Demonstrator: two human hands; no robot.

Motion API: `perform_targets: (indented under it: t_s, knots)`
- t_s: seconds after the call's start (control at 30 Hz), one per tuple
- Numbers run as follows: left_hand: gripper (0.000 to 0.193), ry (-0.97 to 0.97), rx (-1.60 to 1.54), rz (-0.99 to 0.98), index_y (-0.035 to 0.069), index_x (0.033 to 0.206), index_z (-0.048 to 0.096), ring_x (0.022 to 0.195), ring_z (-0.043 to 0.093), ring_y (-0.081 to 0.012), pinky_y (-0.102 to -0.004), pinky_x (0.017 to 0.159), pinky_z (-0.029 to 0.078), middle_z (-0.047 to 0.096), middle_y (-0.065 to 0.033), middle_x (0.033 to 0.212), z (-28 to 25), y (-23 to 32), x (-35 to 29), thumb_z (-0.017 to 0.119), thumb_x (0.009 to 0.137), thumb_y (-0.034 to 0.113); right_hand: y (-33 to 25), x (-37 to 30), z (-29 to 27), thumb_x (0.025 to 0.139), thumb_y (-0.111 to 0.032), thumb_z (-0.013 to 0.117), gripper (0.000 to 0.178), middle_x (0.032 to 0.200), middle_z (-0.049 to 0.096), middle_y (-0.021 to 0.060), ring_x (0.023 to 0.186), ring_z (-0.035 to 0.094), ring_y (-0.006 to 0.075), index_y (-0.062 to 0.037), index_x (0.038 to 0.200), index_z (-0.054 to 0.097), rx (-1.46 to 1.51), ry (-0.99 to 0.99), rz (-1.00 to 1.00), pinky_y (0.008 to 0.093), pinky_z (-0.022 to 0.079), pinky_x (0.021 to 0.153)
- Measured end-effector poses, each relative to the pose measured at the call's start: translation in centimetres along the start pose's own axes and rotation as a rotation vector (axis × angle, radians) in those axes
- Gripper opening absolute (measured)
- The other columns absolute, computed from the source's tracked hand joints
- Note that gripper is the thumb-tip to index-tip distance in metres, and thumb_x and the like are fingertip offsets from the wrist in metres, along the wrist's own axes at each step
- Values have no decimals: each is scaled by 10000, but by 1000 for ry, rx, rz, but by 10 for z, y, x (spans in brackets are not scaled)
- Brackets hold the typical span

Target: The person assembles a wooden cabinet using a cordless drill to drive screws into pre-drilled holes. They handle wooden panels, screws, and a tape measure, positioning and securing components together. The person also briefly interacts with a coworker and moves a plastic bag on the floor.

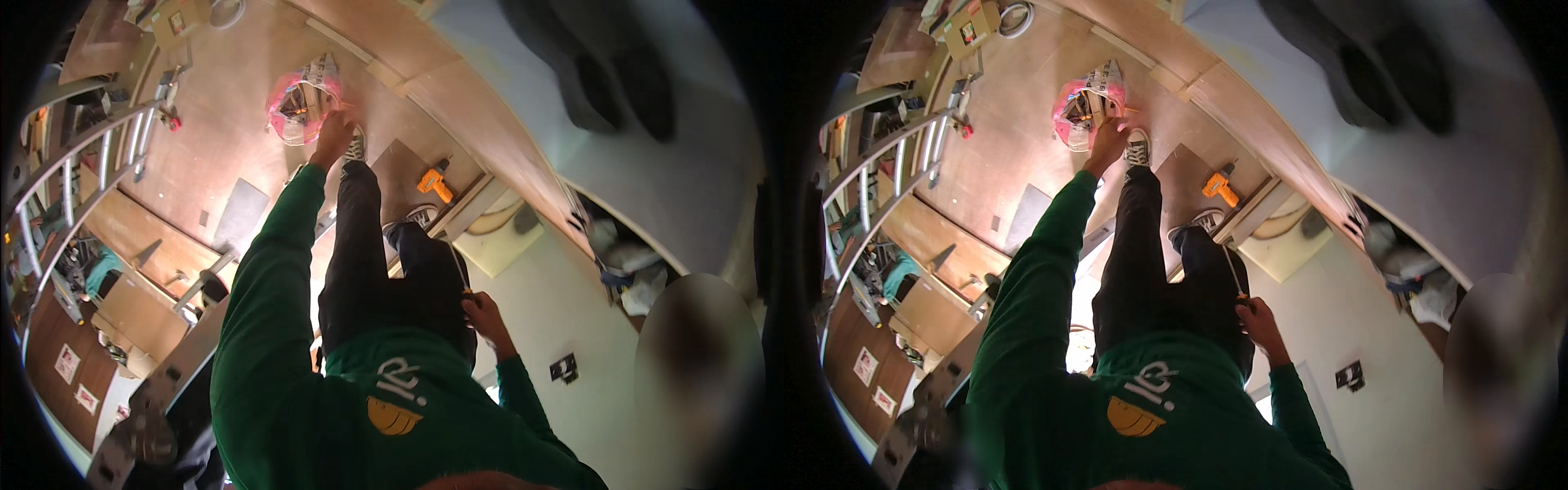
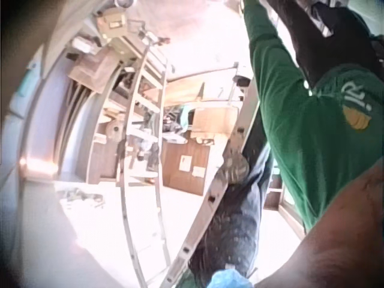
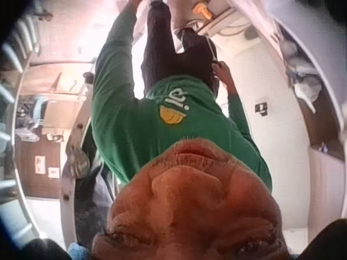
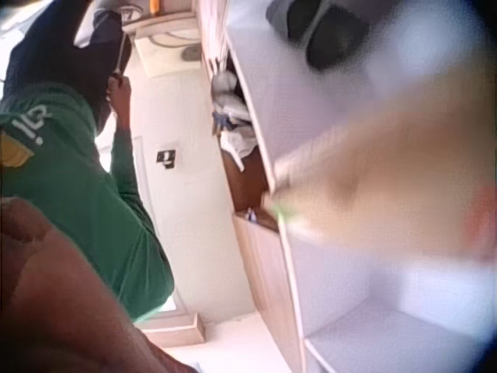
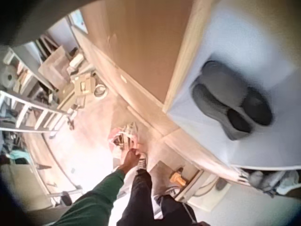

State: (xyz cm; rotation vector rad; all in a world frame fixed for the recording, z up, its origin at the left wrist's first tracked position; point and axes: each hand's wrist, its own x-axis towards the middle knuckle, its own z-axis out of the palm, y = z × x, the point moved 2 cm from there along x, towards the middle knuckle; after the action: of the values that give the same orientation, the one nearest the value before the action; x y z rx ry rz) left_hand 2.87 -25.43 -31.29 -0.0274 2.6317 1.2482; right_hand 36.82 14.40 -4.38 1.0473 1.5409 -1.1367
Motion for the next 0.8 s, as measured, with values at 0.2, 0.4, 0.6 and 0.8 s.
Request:
perform_targets:
  t_s: [0.2, 0.4, 0.6, 0.8]
  knots:
    - [564, 59, 55, -27, -74, 1385, 488, 1263, 548, -518, -535, 1074, 481, 481, -353, 1391, 122, -124, 118, 681, 892, 119, -41, 303, 72, 984, -303, 647, 339, 888, 641, 126, 778, 645, 258, 13, 1103, 613, -290, 52, -83, 427, 520, 732]
    - [763, 4, 188, -183, -57, 1474, 371, 1233, 584, -499, -526, 1041, 503, 573, -321, 1316, 192, -254, 194, 754, 878, 226, -95, 537, 156, 917, -228, 686, 397, 1125, 647, 319, 1080, 634, 481, 76, 1146, 573, -445, 173, -435, 526, 491, 931]
    - [324, -248, 494, 196, 13, 1110, 630, 951, 682, -480, -525, 841, 546, 715, -236, 973, 206, -247, 161, 667, 903, 261, -89, 667, 183, 944, -265, 687, 481, 1229, 644, 309, 1142, 647, 437, 77, 1263, 573, -383, 252, -401, 492, 508, 961]
    - [189, -318, 35, -66, 23, 1034, 668, 908, 682, -442, -511, 800, 542, 691, -225, 892, 157, -94, 0, 518, 969, 118, -169, 516, 193, 1055, -512, 534, 571, 1299, 689, 149, 1099, 674, 265, -31, 1351, 616, 480, -281, -133, 367, 520, 912]
